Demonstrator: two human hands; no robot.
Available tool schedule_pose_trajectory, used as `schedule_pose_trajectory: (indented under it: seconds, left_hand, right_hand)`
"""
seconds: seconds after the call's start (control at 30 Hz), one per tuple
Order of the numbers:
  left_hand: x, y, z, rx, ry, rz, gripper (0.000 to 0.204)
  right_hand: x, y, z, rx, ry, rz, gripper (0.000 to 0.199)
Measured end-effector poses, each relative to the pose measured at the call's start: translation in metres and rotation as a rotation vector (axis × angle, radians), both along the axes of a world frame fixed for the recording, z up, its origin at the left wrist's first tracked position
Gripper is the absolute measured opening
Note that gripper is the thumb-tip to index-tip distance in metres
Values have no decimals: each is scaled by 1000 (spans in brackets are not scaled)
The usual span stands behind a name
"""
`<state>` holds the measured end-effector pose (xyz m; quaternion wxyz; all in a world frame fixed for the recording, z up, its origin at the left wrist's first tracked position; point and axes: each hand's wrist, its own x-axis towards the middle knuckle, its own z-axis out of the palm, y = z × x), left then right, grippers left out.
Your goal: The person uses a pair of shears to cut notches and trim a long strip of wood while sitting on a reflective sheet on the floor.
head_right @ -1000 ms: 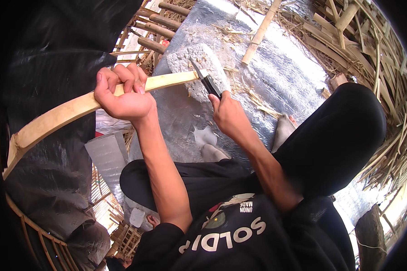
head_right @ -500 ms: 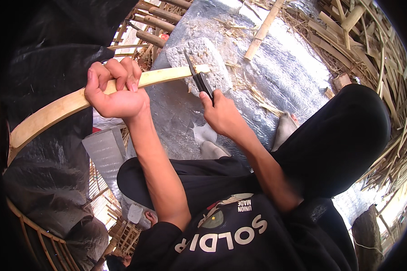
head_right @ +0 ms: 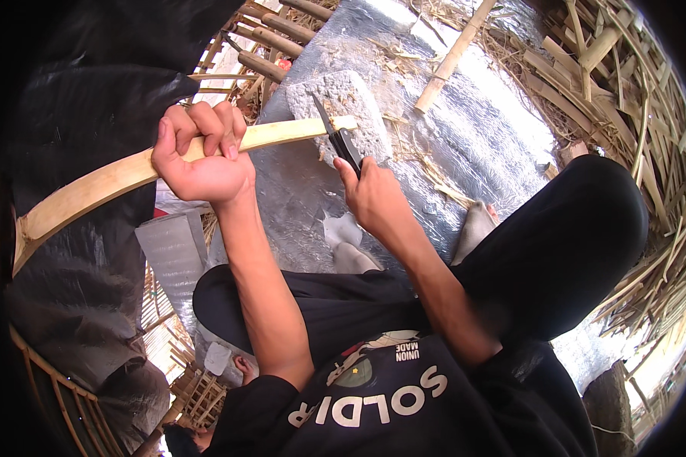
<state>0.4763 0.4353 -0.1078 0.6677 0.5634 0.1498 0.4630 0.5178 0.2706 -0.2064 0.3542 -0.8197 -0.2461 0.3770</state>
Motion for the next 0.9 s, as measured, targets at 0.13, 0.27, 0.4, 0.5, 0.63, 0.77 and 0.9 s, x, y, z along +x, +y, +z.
schedule_pose_trajectory:
  seconds: [0.13,0.27,0.4,0.5,0.63,0.77,0.9]
  left_hand:
    - [7,-2,1,31,8,13,41]
    - [14,-5,2,56,13,-4,42]
    - [25,-10,6,75,54,75,44]
    - [21,-7,5,47,45,123,44]
    - [18,-2,4,43,10,96,44]
    - [13,3,2,36,10,10,44]
    - [11,9,-2,60,15,27,43]
  right_hand:
    - [3,-6,-9,15,-90,-30,57]
    - [23,-7,-12,-83,-162,-34,56]
    - [14,2,-10,70,218,-153,51]
    - [7,0,9,445,256,-317,48]
    - [-1,-4,-3,647,202,-357,49]
    - [-5,4,-20,-38,96,-57,63]
    - [-2,5,-19,-66,326,-86,61]
